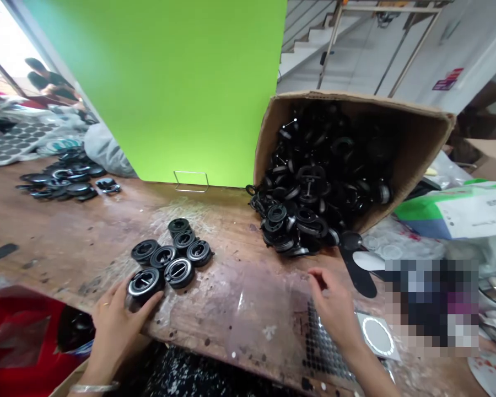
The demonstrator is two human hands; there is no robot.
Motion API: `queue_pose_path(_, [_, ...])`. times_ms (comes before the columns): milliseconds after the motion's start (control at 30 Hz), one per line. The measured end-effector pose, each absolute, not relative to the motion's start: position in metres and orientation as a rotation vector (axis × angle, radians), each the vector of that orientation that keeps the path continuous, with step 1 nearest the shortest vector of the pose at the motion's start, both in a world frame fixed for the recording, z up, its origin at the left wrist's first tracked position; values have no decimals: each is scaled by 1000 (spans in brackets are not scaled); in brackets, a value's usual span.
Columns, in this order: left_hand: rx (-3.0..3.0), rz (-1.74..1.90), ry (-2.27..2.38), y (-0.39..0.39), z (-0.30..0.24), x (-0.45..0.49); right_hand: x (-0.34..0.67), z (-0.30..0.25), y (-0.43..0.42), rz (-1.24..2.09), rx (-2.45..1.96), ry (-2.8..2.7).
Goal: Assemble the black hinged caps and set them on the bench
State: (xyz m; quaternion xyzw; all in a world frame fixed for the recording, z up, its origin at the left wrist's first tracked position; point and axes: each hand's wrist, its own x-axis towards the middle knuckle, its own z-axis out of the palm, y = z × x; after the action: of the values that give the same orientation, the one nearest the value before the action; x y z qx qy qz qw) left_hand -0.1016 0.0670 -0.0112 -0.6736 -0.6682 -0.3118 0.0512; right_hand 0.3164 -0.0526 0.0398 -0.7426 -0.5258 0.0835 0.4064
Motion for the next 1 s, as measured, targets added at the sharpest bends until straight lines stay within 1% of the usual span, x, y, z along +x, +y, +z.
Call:
queue_pose_path(133, [-1905,-1193,-1957,40,16,-70,346,54,-30,-133,-1796,-1356])
queue_pose_path(233, [-2091,-1340,-1737,15,29,-40,353,63,-4,-342,-1712,-1398])
queue_pose_path(400, [-2569,-1354,-1551,-11,19,10,335,71,39,-507,-1656,-1536])
queue_pose_path(533, [-2750,-1378,-1487,-9,9,33,312,74,68,-644,-1723,-1757])
queue_pose_path(667, [-2819,-1394,-1497,-1,2,41,296,86,95,-630,-1847,-1834])
queue_pose_path(833, [-2831,-1368,-1610,1,-5,43,275,108,131,-397,-1964,-1900])
queue_pose_path(1000, [-2869,-1371,-1621,-1,-2,44,265,114,172,-231,-2123,-1810])
